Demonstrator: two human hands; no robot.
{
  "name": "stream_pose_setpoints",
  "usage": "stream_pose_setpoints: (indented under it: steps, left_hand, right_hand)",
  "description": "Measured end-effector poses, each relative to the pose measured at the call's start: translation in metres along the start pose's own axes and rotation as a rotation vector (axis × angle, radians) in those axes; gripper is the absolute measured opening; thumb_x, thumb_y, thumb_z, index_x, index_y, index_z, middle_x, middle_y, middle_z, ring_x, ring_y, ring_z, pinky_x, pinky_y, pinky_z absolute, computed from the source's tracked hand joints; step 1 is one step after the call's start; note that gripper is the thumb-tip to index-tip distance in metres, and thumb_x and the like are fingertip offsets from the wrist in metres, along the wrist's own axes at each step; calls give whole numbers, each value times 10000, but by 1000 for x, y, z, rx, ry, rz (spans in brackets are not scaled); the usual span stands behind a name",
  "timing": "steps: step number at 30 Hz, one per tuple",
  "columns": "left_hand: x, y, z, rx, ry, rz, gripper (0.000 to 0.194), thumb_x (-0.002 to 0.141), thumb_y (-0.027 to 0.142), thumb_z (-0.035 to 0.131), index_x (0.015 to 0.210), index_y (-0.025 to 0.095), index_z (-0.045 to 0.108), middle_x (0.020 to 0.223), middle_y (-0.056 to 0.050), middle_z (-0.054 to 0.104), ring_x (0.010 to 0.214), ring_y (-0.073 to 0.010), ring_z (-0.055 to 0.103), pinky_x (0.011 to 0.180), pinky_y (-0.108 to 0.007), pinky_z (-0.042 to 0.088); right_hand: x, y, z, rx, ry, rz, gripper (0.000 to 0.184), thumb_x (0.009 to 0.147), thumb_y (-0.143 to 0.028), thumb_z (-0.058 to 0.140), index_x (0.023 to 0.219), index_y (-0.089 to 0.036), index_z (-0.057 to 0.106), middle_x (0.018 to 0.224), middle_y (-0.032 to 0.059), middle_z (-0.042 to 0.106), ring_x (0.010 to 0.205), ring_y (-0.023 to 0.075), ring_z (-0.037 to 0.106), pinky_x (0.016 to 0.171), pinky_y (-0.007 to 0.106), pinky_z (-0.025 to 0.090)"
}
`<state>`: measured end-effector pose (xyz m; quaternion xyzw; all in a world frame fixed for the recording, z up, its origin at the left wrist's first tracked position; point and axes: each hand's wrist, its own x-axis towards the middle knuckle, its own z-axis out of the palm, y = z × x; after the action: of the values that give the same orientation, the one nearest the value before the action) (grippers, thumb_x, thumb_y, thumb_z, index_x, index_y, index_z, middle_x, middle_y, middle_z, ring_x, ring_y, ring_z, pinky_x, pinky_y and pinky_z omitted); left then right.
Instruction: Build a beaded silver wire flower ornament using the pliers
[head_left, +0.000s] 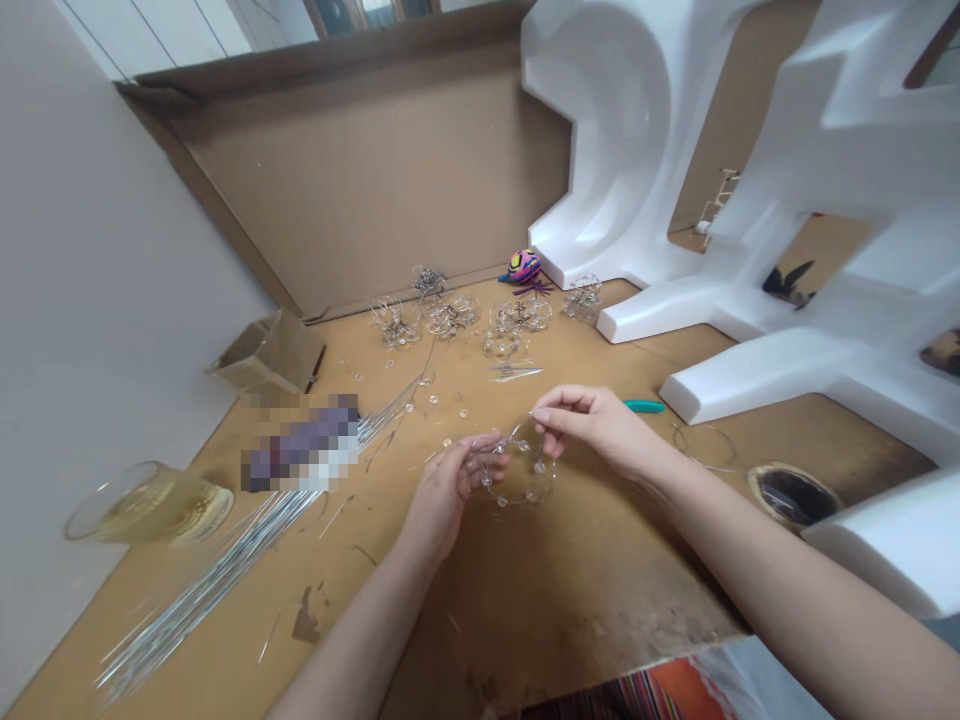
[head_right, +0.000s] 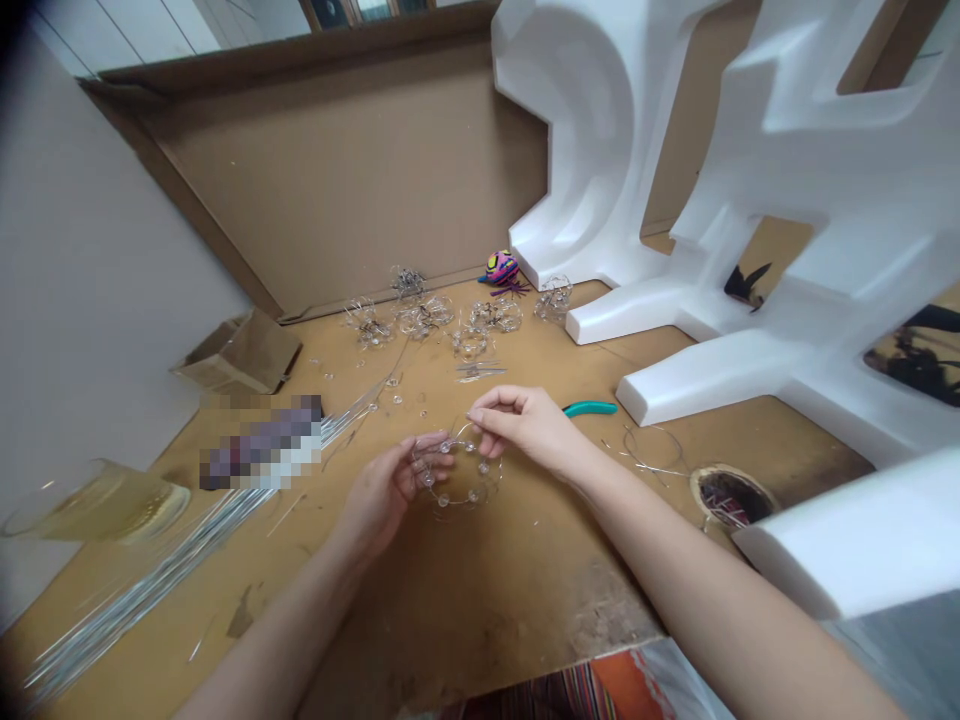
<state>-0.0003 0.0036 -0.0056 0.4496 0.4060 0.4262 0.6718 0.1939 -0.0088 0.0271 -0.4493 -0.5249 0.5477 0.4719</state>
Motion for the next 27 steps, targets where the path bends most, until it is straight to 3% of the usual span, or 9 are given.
stream_pose_setpoints:
  steps: [6, 27]
  left_hand:
    - [-3, -1, -1, 211, 21, 65, 300, 710, 314, 645, 979, 183, 669, 717, -10, 642, 643, -122, 545, 657, -252, 435]
    - [-4, -6, 2, 239, -7, 122, 168, 730, 260, 613, 875, 176, 601, 631, 44, 509, 538, -74, 442, 533, -198, 343]
  right_hand:
    - [0, 3, 4, -126, 13, -35, 241, 707, -390, 638, 769, -160, 598, 563, -13, 608, 529, 110, 564, 580, 265, 456]
    - [-6, 2, 12, -137, -134, -39, 248, 715, -385, 638, 775, -145, 625, 592, 1, 608, 559, 107, 539, 589, 251, 439]
